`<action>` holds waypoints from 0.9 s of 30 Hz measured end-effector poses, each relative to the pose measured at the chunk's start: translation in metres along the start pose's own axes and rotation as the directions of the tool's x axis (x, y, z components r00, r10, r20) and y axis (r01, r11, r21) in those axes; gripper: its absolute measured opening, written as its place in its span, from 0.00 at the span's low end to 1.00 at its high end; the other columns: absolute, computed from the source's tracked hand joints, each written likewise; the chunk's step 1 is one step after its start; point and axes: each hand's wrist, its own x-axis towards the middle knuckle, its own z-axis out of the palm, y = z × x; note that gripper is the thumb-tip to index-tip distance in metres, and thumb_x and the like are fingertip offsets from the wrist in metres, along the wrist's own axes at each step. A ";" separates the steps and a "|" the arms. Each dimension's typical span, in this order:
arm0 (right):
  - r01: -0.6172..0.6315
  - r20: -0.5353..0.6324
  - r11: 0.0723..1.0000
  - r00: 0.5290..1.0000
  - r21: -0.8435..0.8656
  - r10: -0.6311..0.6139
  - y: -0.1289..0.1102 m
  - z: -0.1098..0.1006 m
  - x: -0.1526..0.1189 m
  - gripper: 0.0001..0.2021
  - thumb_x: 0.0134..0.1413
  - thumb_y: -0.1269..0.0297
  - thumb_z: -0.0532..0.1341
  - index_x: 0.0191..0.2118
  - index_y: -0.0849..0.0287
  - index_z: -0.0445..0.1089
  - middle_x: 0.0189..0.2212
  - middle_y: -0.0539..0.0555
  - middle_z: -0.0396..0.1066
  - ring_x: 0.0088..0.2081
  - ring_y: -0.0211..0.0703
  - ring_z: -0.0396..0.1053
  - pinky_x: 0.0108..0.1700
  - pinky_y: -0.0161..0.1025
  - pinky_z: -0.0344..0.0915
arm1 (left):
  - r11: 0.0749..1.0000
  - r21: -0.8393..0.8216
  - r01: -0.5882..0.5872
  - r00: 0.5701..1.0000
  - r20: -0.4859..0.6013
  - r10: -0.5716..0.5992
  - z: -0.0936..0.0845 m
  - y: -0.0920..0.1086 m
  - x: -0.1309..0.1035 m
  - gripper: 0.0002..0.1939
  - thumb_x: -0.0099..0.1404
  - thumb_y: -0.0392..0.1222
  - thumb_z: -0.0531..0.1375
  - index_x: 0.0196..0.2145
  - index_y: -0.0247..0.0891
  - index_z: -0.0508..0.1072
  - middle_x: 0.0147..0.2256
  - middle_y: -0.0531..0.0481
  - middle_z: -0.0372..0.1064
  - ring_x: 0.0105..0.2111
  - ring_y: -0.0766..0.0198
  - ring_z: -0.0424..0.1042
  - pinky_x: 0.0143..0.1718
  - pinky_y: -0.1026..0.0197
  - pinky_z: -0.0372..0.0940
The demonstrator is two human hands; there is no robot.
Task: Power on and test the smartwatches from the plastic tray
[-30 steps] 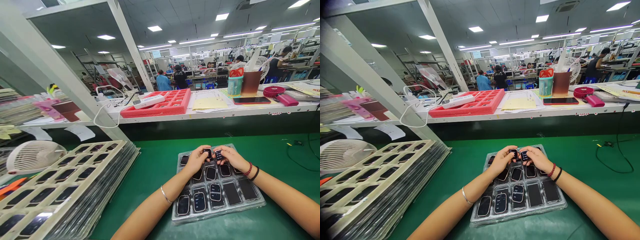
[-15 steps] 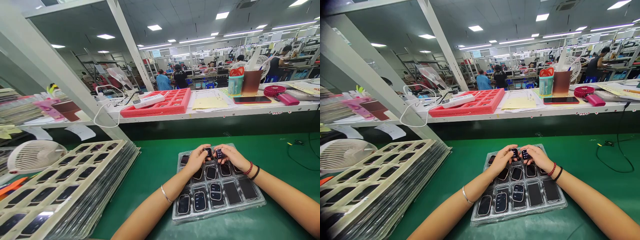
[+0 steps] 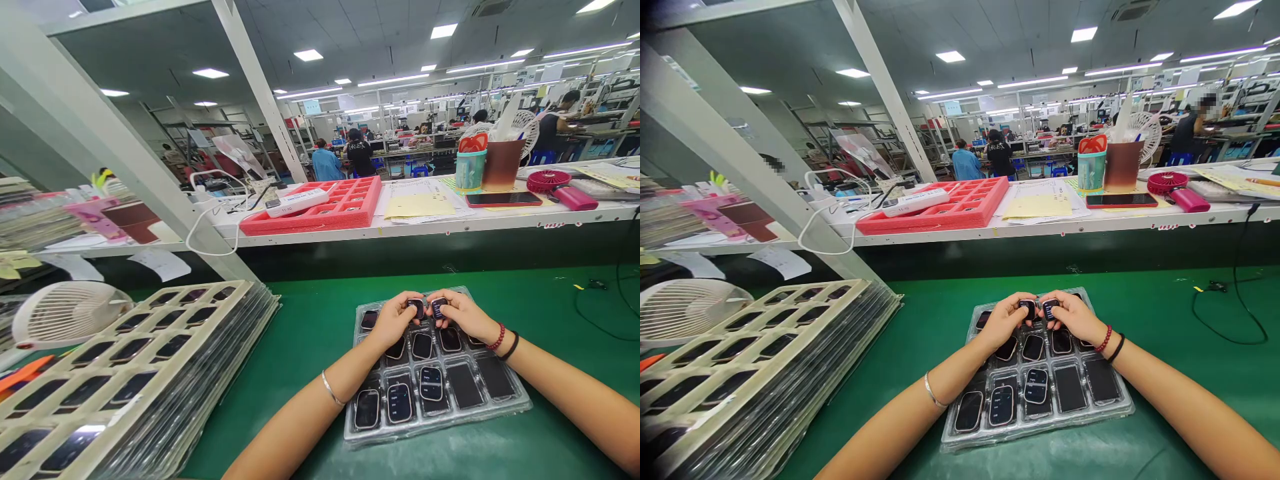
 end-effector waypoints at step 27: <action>-0.001 0.008 1.000 1.000 0.007 0.001 0.003 0.000 0.001 0.11 0.51 0.69 0.55 0.42 0.60 0.66 0.34 0.53 0.73 0.25 0.34 0.69 0.30 0.34 0.68 | 1.000 -0.001 0.001 1.000 0.010 -0.001 0.002 0.001 0.000 0.12 0.57 0.35 0.55 0.40 0.34 0.69 0.30 0.49 0.71 0.27 0.67 0.68 0.30 0.63 0.65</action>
